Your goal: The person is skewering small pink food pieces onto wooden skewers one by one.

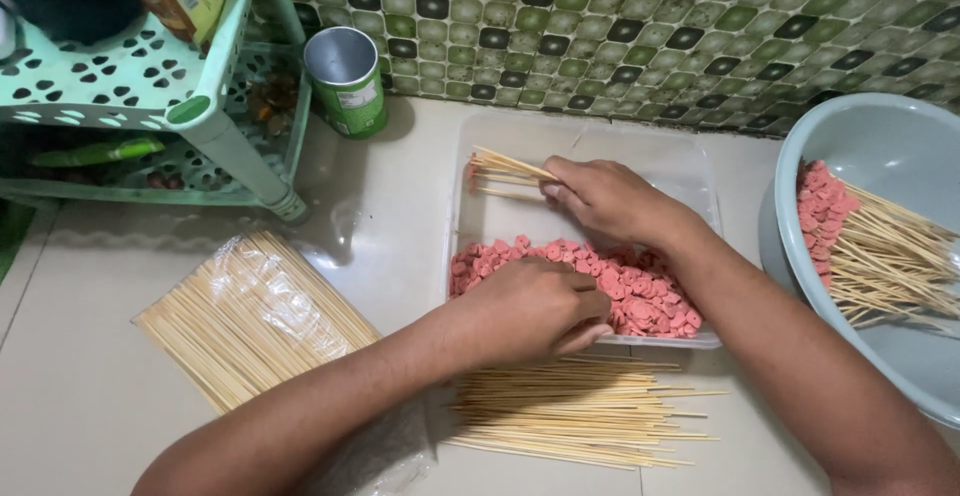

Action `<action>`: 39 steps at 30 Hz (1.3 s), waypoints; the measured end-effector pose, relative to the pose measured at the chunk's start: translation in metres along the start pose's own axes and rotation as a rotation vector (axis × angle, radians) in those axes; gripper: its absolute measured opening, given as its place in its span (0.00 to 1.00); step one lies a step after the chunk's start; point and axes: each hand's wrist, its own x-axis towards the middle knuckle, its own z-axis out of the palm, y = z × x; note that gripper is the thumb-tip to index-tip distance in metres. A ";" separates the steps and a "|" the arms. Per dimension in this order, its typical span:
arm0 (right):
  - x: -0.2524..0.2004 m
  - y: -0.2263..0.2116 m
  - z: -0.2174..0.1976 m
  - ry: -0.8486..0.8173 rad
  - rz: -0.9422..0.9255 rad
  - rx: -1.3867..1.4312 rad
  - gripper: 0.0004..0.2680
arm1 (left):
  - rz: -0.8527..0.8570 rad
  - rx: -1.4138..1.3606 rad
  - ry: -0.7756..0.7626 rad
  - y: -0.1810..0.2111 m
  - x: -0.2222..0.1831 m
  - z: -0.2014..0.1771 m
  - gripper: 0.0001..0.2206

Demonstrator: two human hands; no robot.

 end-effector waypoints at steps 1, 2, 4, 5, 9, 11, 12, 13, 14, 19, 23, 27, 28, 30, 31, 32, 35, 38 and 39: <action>0.000 0.003 0.001 0.001 0.001 0.001 0.05 | 0.001 0.000 -0.001 0.000 0.000 0.000 0.11; 0.000 0.005 0.001 -0.008 0.013 -0.001 0.05 | -0.002 -0.003 -0.002 0.000 0.000 -0.001 0.11; 0.000 0.006 0.001 -0.018 0.025 -0.001 0.05 | -0.006 -0.007 -0.004 0.001 0.000 -0.003 0.11; 0.000 0.005 0.000 -0.020 0.027 -0.002 0.05 | -0.022 -0.023 -0.032 0.002 0.000 -0.004 0.10; 0.002 0.003 -0.003 -0.019 0.037 -0.002 0.05 | -0.085 -0.123 -0.070 0.006 0.001 -0.019 0.10; 0.005 0.003 -0.004 -0.018 0.043 0.000 0.05 | -0.104 -0.148 -0.043 0.002 0.004 -0.028 0.10; 0.006 0.003 -0.005 -0.017 0.046 0.001 0.05 | -0.124 -0.170 -0.014 0.001 0.005 -0.033 0.11; 0.005 0.003 -0.005 -0.019 0.052 0.002 0.05 | -0.121 -0.175 -0.016 -0.009 0.005 -0.026 0.11; 0.003 0.003 -0.006 0.002 0.051 0.009 0.05 | -0.096 0.004 0.045 -0.019 0.004 -0.019 0.08; -0.008 0.002 -0.015 0.070 0.048 -0.022 0.06 | -0.155 0.235 -0.028 -0.043 0.002 -0.015 0.05; -0.036 -0.020 -0.028 0.069 0.158 0.081 0.06 | -0.207 0.268 -0.154 -0.037 -0.001 -0.019 0.09; -0.073 -0.033 -0.025 0.024 0.261 0.112 0.11 | -0.216 0.250 -0.233 -0.034 -0.001 -0.024 0.11; -0.076 -0.030 -0.022 0.022 0.262 0.113 0.11 | -0.217 0.248 -0.234 -0.032 0.000 -0.028 0.11; -0.081 -0.025 -0.011 0.026 0.280 0.109 0.11 | -0.220 0.190 -0.300 -0.028 0.000 -0.034 0.10; -0.083 -0.024 -0.007 0.019 0.277 0.116 0.11 | -0.226 0.186 -0.306 -0.026 0.001 -0.037 0.10; -0.085 -0.023 -0.004 0.016 0.294 0.124 0.11 | -0.227 0.173 -0.324 -0.024 0.001 -0.041 0.10; -0.087 -0.022 0.000 0.008 0.312 0.137 0.11 | -0.234 0.141 -0.352 -0.015 0.004 -0.052 0.10; -0.086 -0.020 0.002 -0.031 0.325 0.122 0.12 | -0.244 0.124 -0.368 -0.015 0.005 -0.052 0.10; -0.087 -0.019 0.003 -0.060 0.343 0.103 0.12 | -0.240 0.124 -0.377 -0.018 0.005 -0.051 0.10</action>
